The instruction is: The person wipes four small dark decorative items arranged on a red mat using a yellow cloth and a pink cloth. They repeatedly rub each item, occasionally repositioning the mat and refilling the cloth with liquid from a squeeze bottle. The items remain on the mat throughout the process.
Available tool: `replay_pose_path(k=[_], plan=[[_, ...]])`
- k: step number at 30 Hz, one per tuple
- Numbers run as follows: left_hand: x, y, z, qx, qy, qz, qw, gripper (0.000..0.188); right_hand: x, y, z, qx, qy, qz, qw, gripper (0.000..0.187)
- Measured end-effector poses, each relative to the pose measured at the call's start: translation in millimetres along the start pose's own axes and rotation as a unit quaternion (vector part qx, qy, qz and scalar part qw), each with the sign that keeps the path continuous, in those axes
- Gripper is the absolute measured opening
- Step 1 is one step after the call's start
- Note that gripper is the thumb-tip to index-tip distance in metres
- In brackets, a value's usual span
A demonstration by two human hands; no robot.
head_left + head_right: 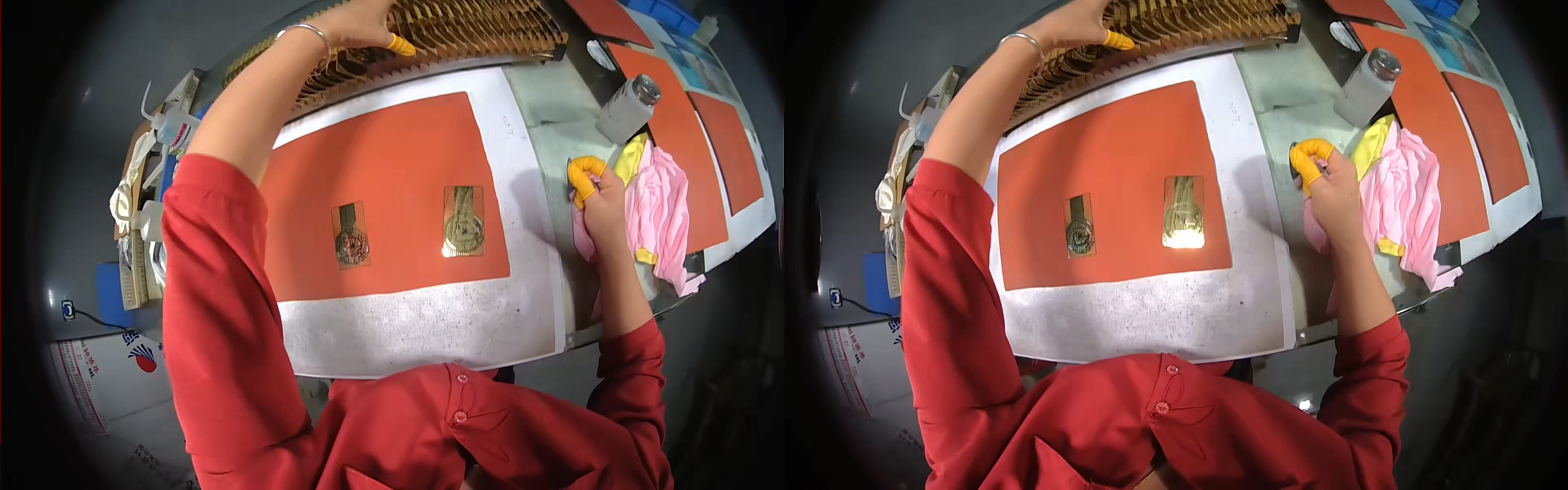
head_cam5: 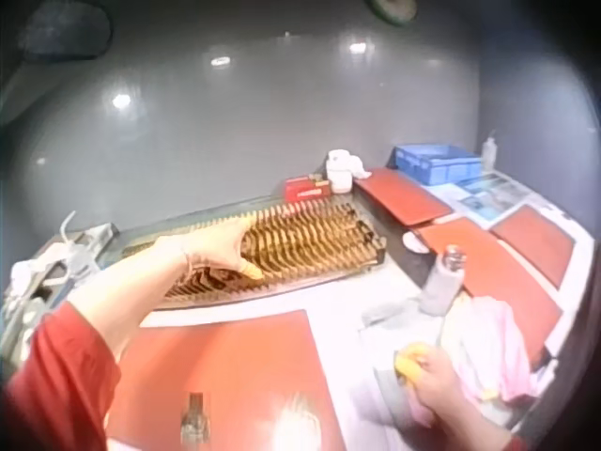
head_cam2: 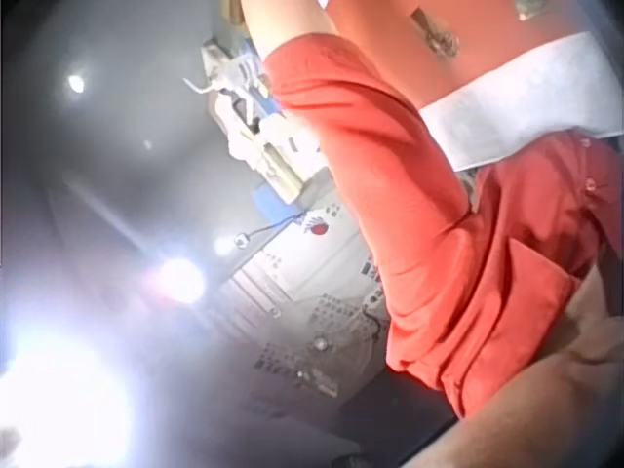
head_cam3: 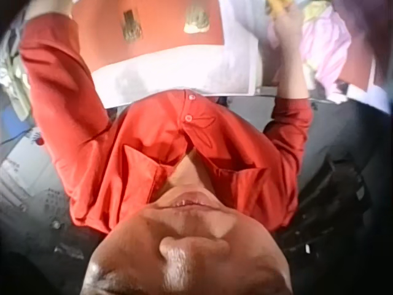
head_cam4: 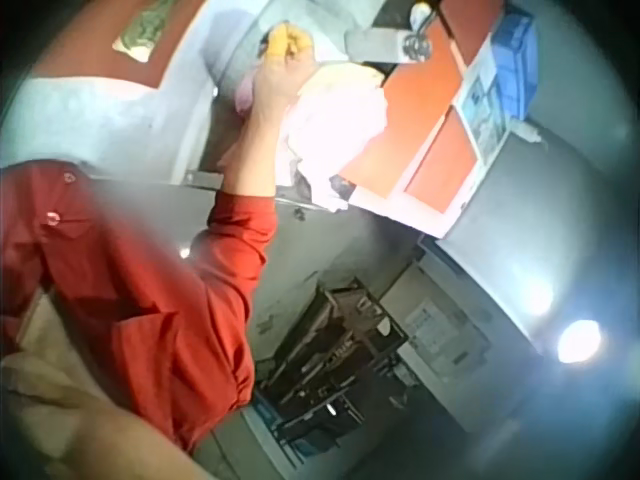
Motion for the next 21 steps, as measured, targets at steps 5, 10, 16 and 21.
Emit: replay_pose_path(k=[5, 10, 16, 21], plan=[[-19, -85, -43, -0.028, 0.005, -0.072, 0.997, 0.09, 2, 3, -3, -0.01, 0.001, 0.002, 1.0, 0.01], [-115, -168, -96, -0.013, -0.061, 0.019, 0.998, 0.103, -4, 3, -2, 0.002, 0.01, 0.002, 1.0, 0.01], [-120, -181, -101, 0.007, -0.052, -0.036, 0.998, 0.089, 4, 0, -2, 0.011, -0.042, -0.019, 0.999, 0.011], [-102, -186, -130, -0.081, 0.026, -0.053, 0.995, 0.084, 1, -1, -3, 0.006, -0.008, -0.007, 1.0, 0.009]])
Point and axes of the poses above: each hand's wrist, its own y-axis towards the middle knuckle, its own x-axis out of the back of the hand, z = x × y, the point moved 10 cm from there along y, towards the middle knuckle, and after that the axes turned 11 degrees about -z, right-handed, at the moved point
